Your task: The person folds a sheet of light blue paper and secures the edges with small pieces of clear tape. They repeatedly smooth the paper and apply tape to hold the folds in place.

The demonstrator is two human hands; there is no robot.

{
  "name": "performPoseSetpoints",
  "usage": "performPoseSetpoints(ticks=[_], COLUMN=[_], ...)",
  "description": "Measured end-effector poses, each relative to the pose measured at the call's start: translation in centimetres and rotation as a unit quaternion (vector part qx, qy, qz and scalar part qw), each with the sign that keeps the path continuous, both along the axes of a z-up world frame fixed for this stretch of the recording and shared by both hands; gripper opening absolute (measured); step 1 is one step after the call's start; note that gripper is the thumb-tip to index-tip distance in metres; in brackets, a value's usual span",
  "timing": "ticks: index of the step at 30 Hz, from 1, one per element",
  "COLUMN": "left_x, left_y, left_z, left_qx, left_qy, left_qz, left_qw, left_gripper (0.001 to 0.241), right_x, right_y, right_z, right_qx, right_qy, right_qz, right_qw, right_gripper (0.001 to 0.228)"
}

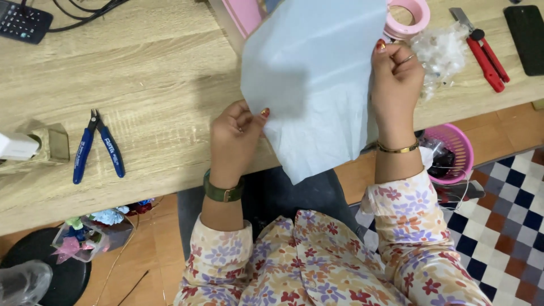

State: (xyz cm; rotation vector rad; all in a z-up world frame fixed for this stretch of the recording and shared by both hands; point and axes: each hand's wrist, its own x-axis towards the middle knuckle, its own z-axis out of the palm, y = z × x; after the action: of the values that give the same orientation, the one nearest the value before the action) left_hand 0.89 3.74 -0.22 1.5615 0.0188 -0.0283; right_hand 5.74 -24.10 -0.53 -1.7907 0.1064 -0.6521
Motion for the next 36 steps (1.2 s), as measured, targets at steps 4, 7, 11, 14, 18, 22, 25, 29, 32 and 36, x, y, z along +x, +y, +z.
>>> performPoseSetpoints(ticks=[4, 7, 11, 14, 18, 22, 25, 29, 32, 36], left_x=[0.0, 0.0, 0.3, -0.1, -0.3, -0.2, -0.3, -0.1, -0.5, -0.6], left_y=[-0.5, -0.9, -2.0, -2.6, -2.9, -2.0, -2.0, -2.1, -2.3, -2.3], left_z=[0.2, 0.2, -1.5, -1.2, 0.6, -0.7, -0.4, -2.0, -2.4, -5.0], left_qx=[-0.037, -0.034, -0.109, -0.127, -0.138, -0.117, -0.104, -0.087, -0.076, -0.062], left_qy=[0.028, 0.017, 0.001, 0.009, 0.011, 0.016, -0.001, -0.034, -0.031, 0.039], left_qz=[-0.012, -0.013, -0.018, 0.010, 0.063, 0.029, 0.030, -0.004, -0.007, 0.007], left_qw=[0.999, 0.999, 0.994, 0.992, 0.988, 0.993, 0.994, 0.996, 0.997, 0.997], left_gripper=[0.016, 0.020, 0.017, 0.034, 0.051, 0.046, 0.044, 0.041, 0.038, 0.042], right_x=[0.3, 0.3, -0.3, -0.7, -3.8, -5.3, -6.1, -6.8, -6.6, -5.8], right_y=[-1.1, -1.4, -1.2, -0.8, 0.7, 1.5, 2.2, 4.8, 6.5, 7.4], right_z=[-2.0, -2.6, -2.8, -2.9, 1.1, 2.4, 2.4, 3.2, 2.7, 1.5], right_qx=[0.024, 0.039, -0.018, -0.027, -0.185, -0.113, -0.119, -0.170, -0.183, -0.168], right_qy=[0.033, 0.024, 0.020, -0.016, -0.102, -0.108, -0.072, -0.042, -0.039, -0.036], right_qz=[-0.037, -0.036, 0.006, 0.049, 0.003, 0.079, 0.135, 0.200, 0.216, 0.197], right_qw=[0.998, 0.998, 1.000, 0.998, 0.977, 0.985, 0.981, 0.964, 0.958, 0.965], right_gripper=[0.017, 0.019, 0.039, 0.018, 0.034, 0.019, 0.019, 0.025, 0.025, 0.022])
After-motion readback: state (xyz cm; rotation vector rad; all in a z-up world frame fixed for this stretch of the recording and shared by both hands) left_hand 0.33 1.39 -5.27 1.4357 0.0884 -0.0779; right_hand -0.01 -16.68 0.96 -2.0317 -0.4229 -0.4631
